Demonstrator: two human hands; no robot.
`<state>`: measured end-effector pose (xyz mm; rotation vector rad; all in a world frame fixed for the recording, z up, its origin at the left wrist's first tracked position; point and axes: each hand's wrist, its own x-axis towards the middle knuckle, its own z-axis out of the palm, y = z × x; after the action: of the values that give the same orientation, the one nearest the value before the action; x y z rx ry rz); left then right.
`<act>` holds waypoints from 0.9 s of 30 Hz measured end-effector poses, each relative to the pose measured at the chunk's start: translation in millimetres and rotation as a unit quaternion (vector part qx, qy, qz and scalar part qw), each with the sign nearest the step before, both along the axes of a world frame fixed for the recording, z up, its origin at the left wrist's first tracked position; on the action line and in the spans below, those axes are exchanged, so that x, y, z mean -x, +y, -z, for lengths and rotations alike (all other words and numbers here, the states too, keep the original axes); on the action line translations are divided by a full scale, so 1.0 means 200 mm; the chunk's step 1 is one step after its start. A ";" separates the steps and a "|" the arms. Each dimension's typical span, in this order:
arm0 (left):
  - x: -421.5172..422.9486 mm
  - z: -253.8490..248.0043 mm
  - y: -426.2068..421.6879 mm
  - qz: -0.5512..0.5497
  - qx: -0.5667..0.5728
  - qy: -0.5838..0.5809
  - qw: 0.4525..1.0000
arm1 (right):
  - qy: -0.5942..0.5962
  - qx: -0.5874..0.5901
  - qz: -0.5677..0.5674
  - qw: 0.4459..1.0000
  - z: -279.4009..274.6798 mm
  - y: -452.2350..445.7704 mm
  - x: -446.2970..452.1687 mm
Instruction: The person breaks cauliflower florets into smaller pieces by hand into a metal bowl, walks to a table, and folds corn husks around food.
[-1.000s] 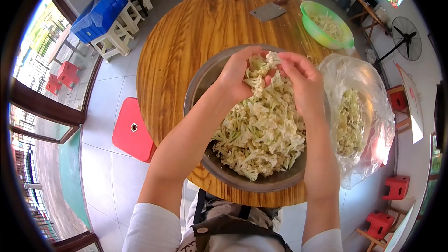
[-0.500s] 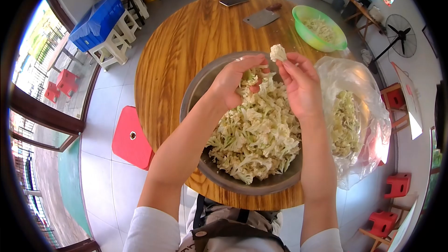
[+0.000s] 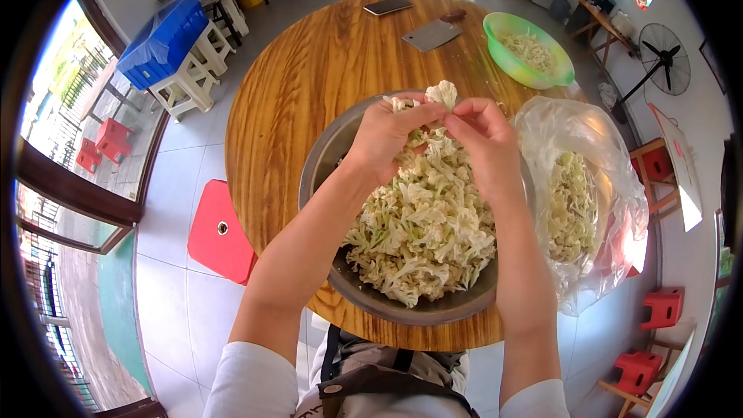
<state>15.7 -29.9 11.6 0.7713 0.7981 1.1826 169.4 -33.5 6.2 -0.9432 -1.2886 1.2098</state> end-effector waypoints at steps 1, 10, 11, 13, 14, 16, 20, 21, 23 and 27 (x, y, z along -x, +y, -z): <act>0.00 -0.01 -0.01 -0.004 -0.002 0.010 1.000 | 0.020 0.012 0.004 1.000 -0.01 -0.01 0.00; -0.01 0.03 0.00 0.005 -0.086 0.078 0.993 | 0.001 0.017 -0.002 1.000 -0.02 0.00 -0.02; -0.01 0.04 0.01 0.001 -0.094 0.108 0.990 | -0.004 0.019 0.004 1.000 -0.02 0.00 -0.02; -0.01 0.05 0.02 -0.008 -0.109 0.159 0.981 | -0.007 0.022 0.014 1.000 -0.02 0.00 -0.02; -0.01 0.05 0.01 -0.014 -0.116 0.180 0.977 | -0.006 0.022 0.018 1.000 -0.02 0.00 -0.01; -0.02 0.04 0.00 -0.022 -0.126 0.215 0.968 | 0.006 0.026 0.022 0.999 -0.01 0.00 -0.01; -0.01 0.03 0.00 -0.027 -0.145 0.249 0.957 | 0.045 0.039 0.007 0.998 -0.02 0.00 -0.01; -0.01 0.05 0.00 -0.028 -0.152 0.251 0.956 | 0.053 0.041 0.001 0.998 -0.02 0.00 -0.01; -0.02 0.08 0.01 -0.042 -0.162 0.241 0.956 | 0.055 0.043 -0.007 0.998 -0.01 0.00 -0.01; -0.02 0.08 0.02 -0.032 -0.127 0.177 0.975 | 0.129 0.071 -0.027 0.989 0.01 0.00 0.00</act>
<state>19.4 -26.4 -3.5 1.1982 0.9807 1.2368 169.3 -33.1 4.1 -0.8245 -1.0380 1.4299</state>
